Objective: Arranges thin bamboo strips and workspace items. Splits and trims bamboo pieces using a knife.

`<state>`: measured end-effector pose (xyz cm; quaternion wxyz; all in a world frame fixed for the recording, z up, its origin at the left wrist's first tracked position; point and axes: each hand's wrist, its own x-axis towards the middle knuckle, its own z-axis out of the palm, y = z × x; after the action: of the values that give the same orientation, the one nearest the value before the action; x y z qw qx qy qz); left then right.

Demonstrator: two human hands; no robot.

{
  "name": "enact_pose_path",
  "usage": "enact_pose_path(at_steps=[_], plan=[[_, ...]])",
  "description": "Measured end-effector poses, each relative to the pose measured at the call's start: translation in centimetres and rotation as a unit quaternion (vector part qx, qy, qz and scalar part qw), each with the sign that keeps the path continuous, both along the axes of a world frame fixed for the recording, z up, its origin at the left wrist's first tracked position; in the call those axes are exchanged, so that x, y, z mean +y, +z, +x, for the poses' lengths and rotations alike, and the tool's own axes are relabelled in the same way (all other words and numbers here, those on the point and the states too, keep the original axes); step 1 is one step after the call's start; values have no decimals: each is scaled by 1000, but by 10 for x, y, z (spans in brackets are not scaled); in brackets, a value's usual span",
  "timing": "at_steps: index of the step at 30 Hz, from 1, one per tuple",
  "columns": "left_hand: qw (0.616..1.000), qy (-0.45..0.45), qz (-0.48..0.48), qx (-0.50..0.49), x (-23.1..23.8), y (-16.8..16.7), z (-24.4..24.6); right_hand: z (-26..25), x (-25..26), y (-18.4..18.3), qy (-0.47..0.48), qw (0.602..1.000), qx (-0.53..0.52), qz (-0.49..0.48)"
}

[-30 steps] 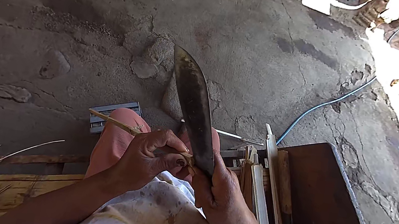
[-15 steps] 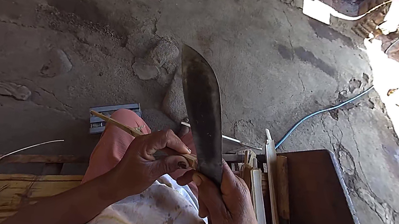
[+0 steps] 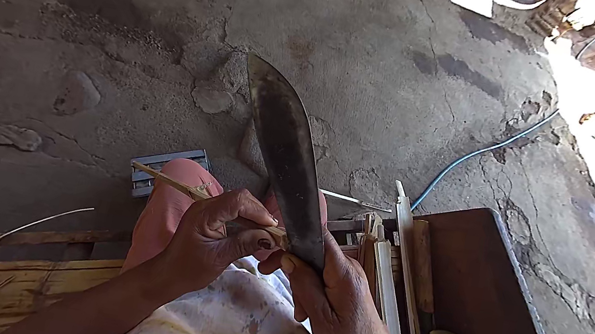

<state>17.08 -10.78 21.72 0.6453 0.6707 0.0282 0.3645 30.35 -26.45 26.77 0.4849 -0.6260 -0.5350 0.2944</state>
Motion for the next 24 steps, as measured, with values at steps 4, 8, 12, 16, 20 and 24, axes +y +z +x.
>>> enact_pose_path(at_steps=[4, 8, 12, 16, 20, 24], plan=[[1000, -9, -7, -4, -2, 0, -3, -2, 0, -1, 6, 1000, -23, 1], [1000, -9, 1, -2, -3, 0, -5, -4, 0, -1, 6, 999, -31, 5], [1000, -3, 9, -2, -3, 0, -4, -8, 3, 3, -16, 998, -58, -2], [1000, -7, 8, -3, -4, 1, -7, -11, 6, 6, -22, 997, -71, -10], [1000, -1, 2, -2, -5, 1, -8, -13, 10, 9, -29, 996, -86, -23], [1000, 7, 9, 0, -6, 4, -3, -14, 10, 8, -71, 986, -149, -29]])
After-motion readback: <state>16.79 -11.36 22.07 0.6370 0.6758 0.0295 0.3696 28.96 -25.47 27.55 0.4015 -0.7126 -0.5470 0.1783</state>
